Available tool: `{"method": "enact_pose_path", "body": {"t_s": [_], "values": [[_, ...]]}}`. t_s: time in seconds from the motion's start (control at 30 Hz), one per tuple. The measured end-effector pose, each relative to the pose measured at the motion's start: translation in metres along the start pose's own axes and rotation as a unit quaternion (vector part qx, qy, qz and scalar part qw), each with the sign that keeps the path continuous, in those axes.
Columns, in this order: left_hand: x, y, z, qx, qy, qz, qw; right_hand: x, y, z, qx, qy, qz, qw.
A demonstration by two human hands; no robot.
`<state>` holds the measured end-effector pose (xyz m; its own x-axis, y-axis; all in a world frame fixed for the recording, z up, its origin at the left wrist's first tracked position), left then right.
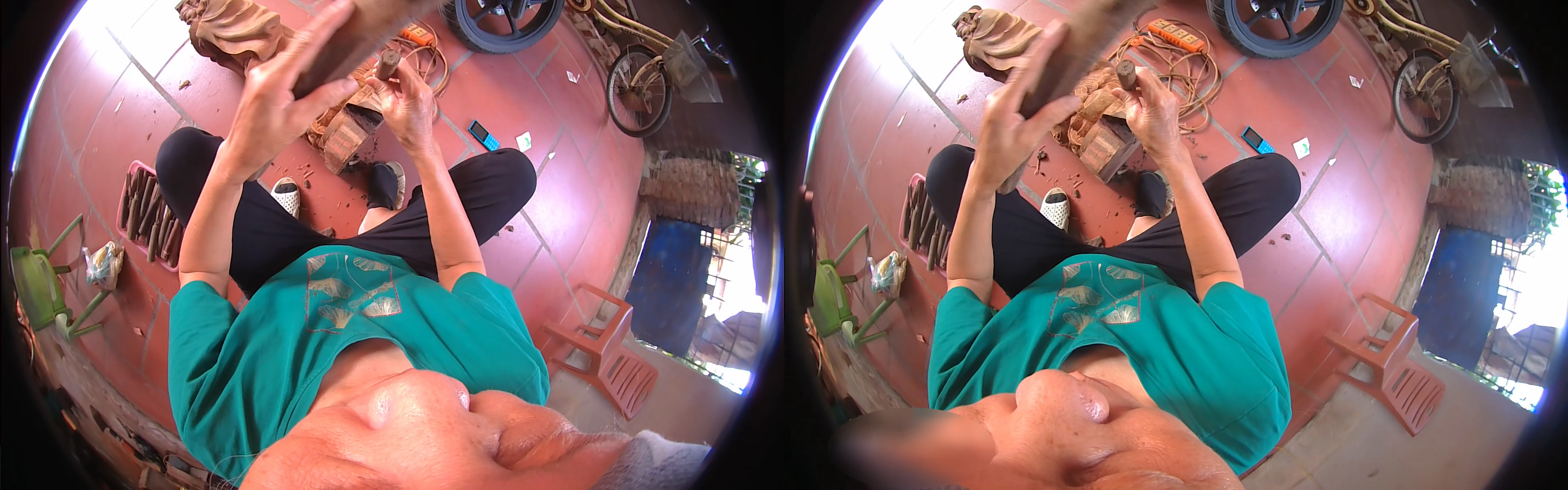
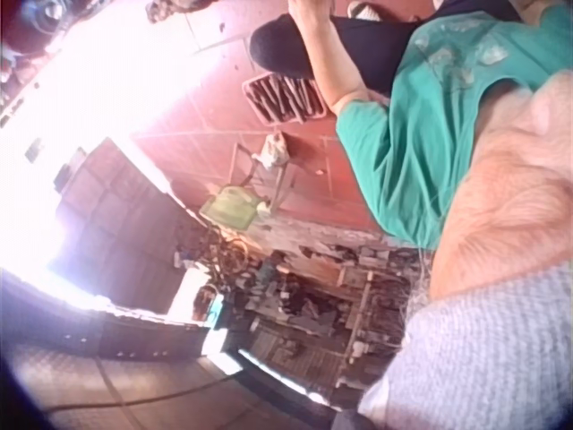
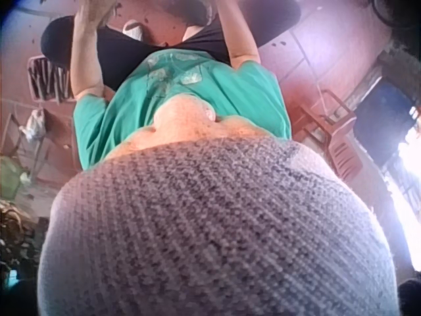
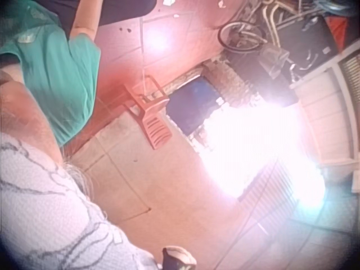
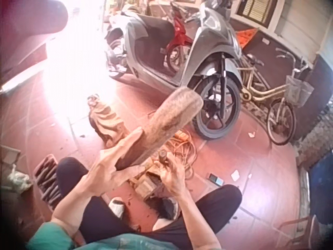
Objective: The person carves a wooden sculpture using a chisel and mallet. They repeatedly strike the chisel to shape the wood, occasionally adjusting the tool and the piece. Wood shavings accumulate on the floor around the work area.
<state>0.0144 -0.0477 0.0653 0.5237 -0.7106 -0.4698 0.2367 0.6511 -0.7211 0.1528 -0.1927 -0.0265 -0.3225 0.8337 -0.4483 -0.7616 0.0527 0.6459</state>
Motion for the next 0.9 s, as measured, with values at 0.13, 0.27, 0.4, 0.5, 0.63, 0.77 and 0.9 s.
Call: {"method": "enact_pose_path", "body": {"t_s": [0.13, 0.27, 0.4, 0.5, 0.63, 0.77, 0.9], "values": [[0.010, 0.013, -0.007, -0.051, 0.103, 0.062, 0.992, -0.004, -0.016, -0.002, 0.022, -0.025, 0.036, 0.999], [0.001, 0.006, -0.008, -0.037, 0.031, 0.000, 0.999, -0.003, -0.006, -0.001, 0.027, -0.012, 0.049, 0.998], [-0.014, -0.016, -0.012, -0.071, -0.073, -0.106, 0.989, 0.000, -0.008, -0.005, 0.020, -0.025, 0.066, 0.997], [-0.011, -0.026, -0.011, -0.002, -0.089, -0.094, 0.992, 0.000, -0.005, -0.002, 0.005, -0.021, 0.046, 0.999], [0.012, 0.002, -0.011, -0.028, 0.084, 0.073, 0.993, -0.001, -0.020, -0.008, 0.064, -0.042, 0.066, 0.995], [0.017, 0.027, -0.016, -0.064, 0.104, 0.121, 0.985, -0.001, -0.054, -0.015, 0.136, -0.113, 0.249, 0.952], [0.009, 0.035, -0.012, -0.126, 0.069, 0.029, 0.989, -0.001, -0.040, -0.019, 0.155, -0.119, 0.248, 0.949]]}}
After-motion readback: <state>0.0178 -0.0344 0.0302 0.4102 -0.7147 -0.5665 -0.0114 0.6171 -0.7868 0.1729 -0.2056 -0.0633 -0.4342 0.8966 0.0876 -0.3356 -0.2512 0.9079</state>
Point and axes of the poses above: each hand's wrist, its own z-axis towards the middle knuckle, its own x-axis out of the palm, y = z × x, the point moved 3 cm from there along z, towards the middle knuckle, and after that the axes turned 5 degrees about -x, right-handed, at the moved point
